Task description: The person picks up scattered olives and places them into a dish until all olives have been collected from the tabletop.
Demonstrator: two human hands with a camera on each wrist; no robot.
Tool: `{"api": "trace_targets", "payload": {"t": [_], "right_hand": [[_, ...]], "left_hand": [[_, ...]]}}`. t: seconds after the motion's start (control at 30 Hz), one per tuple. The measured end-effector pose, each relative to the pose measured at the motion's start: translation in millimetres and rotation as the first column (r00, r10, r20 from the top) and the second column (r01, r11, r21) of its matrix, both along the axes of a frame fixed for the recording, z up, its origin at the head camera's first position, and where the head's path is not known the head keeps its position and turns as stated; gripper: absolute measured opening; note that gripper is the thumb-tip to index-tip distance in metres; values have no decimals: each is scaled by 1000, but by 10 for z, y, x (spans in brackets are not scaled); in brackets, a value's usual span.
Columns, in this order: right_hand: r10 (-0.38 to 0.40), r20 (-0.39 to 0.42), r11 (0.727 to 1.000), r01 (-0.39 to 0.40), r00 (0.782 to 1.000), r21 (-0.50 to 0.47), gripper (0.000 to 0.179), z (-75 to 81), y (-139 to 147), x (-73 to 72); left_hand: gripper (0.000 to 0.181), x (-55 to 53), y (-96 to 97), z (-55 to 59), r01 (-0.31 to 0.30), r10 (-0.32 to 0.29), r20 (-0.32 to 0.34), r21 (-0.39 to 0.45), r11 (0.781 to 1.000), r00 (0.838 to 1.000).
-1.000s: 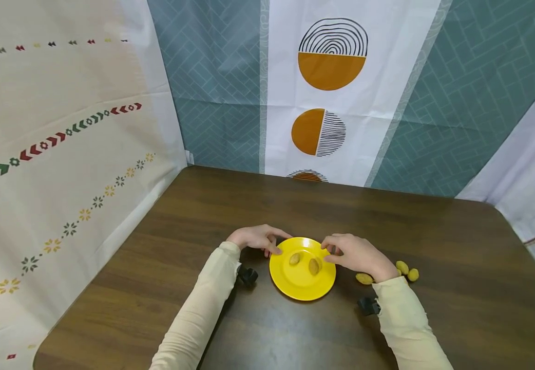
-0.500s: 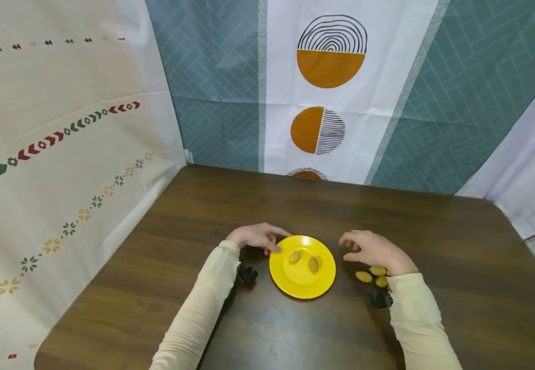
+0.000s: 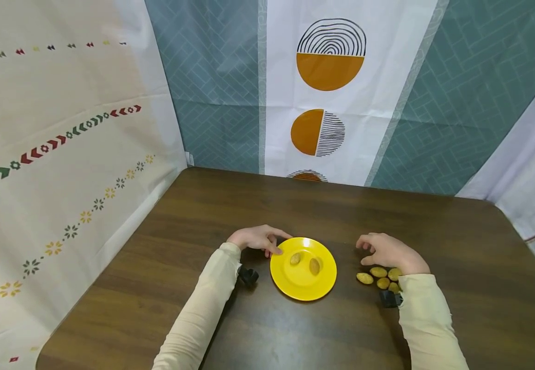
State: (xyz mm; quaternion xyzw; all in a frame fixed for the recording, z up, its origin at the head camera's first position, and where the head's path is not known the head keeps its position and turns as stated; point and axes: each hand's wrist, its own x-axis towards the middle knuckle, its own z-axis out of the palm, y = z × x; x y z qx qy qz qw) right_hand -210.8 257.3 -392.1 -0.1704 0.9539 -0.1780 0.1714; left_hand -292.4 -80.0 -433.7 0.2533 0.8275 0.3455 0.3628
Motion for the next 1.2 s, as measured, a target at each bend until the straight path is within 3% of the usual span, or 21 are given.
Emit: {"api": "trace_targets", "payload": {"t": [0.53,0.87,1.2], "right_hand": [[9,68,1000,-7,998,-26,24,-106,168,-3],[4,105,999,0,995,-37,22,-46,148,-1],[-34,236,997,49,971,-55,27,-19,186,49]], "left_hand": [[53,31,-7,-11,-3,3,-8,-12,1000,1000],[54,1,1,-5,-6,6,-3,2,1000,1000],[54,-3,0,-17,-3,2,-4,-9,1000,1000]]}}
